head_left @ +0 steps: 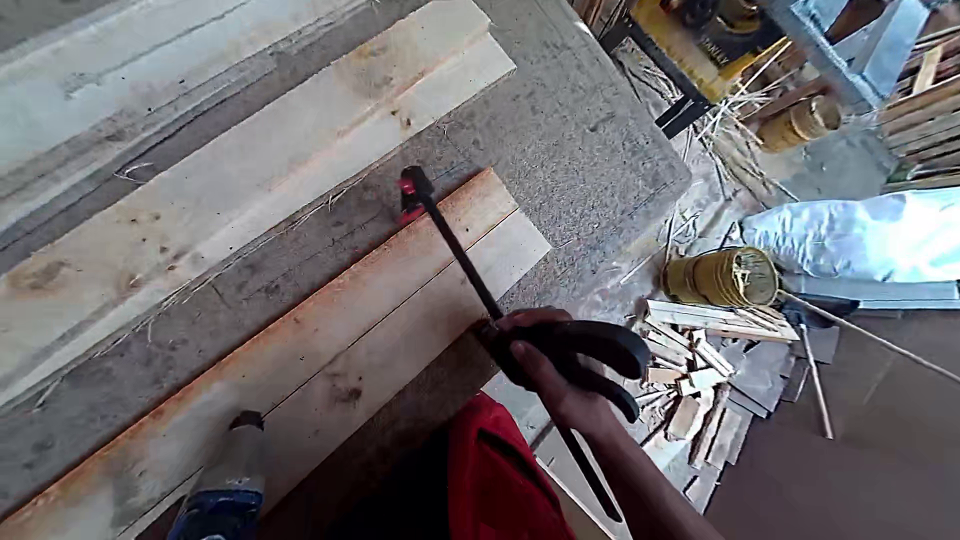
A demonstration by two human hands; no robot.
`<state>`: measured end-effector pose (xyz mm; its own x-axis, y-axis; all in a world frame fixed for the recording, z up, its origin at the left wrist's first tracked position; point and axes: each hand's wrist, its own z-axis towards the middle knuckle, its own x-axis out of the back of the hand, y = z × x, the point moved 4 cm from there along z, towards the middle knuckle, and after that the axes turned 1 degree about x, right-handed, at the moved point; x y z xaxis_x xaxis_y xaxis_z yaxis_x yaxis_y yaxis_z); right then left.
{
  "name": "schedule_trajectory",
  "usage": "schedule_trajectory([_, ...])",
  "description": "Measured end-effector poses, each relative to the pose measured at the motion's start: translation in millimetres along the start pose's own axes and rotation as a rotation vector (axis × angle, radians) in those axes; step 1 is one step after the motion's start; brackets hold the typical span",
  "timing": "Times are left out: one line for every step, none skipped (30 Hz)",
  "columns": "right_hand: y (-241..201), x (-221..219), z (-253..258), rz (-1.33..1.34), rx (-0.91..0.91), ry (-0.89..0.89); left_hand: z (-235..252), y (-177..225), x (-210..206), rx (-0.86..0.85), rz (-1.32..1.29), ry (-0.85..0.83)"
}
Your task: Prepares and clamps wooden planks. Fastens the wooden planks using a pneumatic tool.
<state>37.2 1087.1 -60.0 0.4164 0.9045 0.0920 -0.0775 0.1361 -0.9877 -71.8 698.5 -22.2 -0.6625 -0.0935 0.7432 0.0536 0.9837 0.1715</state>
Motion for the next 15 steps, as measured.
schedule_trajectory([-3, 14, 8, 0.007, -0.010, -0.012, 3, 6, -2, -0.027, 0.007, -0.002])
schedule_trajectory([-4, 25, 15, 0.006, -0.022, -0.026, 5, 11, -4, -0.052, 0.004, 0.006])
schedule_trajectory([-4, 32, 21, -0.012, -0.031, -0.037, 4, 17, -5, -0.070, -0.004, 0.024])
schedule_trajectory([-2, 36, 25, -0.038, -0.041, -0.055, 2, 22, -6, -0.087, -0.020, 0.055])
schedule_trajectory([1, 39, 26, -0.055, -0.054, -0.075, -2, 26, -7, -0.103, -0.035, 0.094])
schedule_trajectory([4, 41, 25, -0.061, -0.055, -0.089, -6, 27, -8, -0.112, -0.048, 0.138])
schedule_trajectory([8, 41, 24, -0.057, -0.041, -0.099, -10, 28, -9, -0.117, -0.058, 0.176])
schedule_trajectory([12, 43, 22, -0.054, -0.006, -0.120, -15, 30, -9, -0.122, -0.061, 0.204])
schedule_trajectory([14, 47, 18, -0.054, 0.053, -0.154, -19, 31, -10, -0.127, -0.060, 0.217])
schedule_trajectory([12, 51, 16, -0.069, 0.127, -0.182, -21, 33, -12, -0.130, -0.057, 0.224])
schedule_trajectory([6, 55, 15, -0.088, 0.206, -0.188, -22, 35, -13, -0.131, -0.052, 0.222])
schedule_trajectory([-2, 57, 16, -0.092, 0.279, -0.189, -22, 36, -13, -0.135, -0.042, 0.217])
schedule_trajectory([-8, 58, 16, -0.069, 0.328, -0.190, -22, 36, -14, -0.139, -0.031, 0.212])
schedule_trajectory([-12, 56, 17, -0.008, 0.342, -0.181, -21, 36, -13, -0.149, -0.023, 0.208])
schedule_trajectory([-13, 52, 18, 0.051, 0.336, -0.170, -20, 36, -12, -0.161, -0.020, 0.202])
